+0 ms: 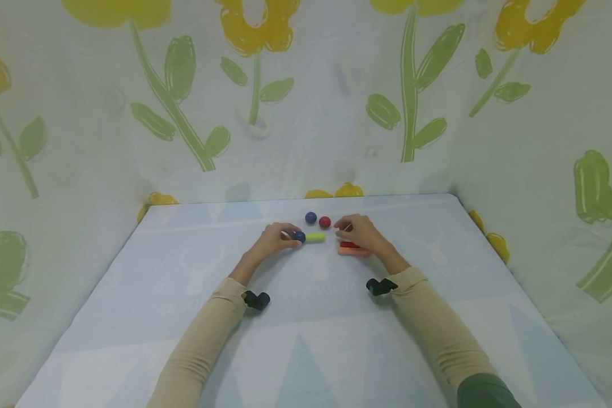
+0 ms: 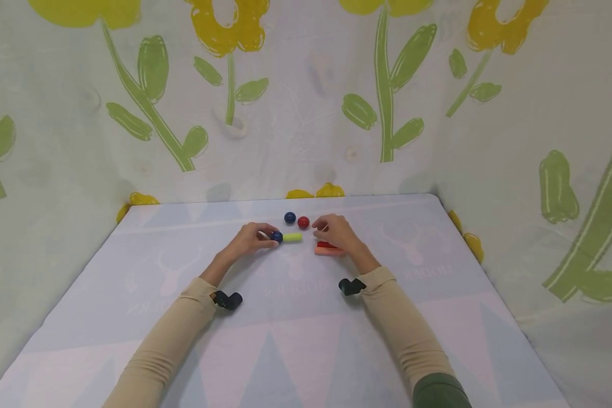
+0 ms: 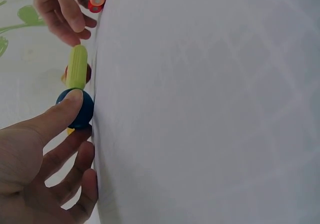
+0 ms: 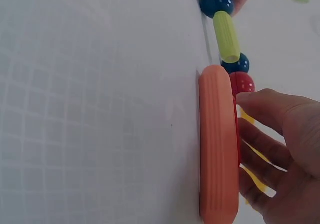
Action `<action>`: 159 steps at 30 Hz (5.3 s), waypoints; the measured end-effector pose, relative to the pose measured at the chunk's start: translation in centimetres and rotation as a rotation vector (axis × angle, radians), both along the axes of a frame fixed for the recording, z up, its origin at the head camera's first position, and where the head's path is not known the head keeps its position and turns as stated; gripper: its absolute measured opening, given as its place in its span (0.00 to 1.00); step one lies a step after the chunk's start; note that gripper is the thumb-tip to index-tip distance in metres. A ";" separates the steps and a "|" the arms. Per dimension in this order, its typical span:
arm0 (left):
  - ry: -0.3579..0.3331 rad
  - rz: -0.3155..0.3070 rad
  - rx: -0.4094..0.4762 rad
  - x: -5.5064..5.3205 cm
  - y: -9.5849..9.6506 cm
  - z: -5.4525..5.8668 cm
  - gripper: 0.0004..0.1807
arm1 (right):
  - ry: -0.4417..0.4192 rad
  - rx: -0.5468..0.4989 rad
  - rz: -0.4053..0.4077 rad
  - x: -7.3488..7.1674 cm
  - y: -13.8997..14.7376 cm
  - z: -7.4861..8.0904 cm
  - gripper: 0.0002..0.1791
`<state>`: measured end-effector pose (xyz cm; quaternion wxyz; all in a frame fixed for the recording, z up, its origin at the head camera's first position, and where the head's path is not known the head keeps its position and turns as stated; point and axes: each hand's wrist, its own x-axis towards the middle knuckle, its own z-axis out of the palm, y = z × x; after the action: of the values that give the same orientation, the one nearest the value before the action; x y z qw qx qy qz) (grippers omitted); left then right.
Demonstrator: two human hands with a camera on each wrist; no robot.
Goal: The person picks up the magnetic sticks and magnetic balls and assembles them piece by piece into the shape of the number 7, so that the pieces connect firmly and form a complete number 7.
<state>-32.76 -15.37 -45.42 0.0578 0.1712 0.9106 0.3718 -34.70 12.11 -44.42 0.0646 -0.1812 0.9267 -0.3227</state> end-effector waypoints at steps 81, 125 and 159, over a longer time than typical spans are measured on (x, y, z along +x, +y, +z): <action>-0.017 0.010 0.001 -0.3 0.0 -0.1 0.22 | -0.055 0.028 -0.077 -1.8 -2.2 -0.2 0.23; 0.001 0.013 -0.006 0.0 0.0 0.0 0.22 | 0.022 0.041 0.042 0.3 -0.3 0.1 0.21; -0.005 0.019 -0.005 -0.3 0.0 -0.2 0.23 | -0.004 0.072 0.053 1.0 -0.3 0.2 0.22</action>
<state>-33.07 -15.33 -45.63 0.0569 0.1615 0.9129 0.3706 -33.73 11.79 -44.26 0.0816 -0.2027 0.9325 -0.2875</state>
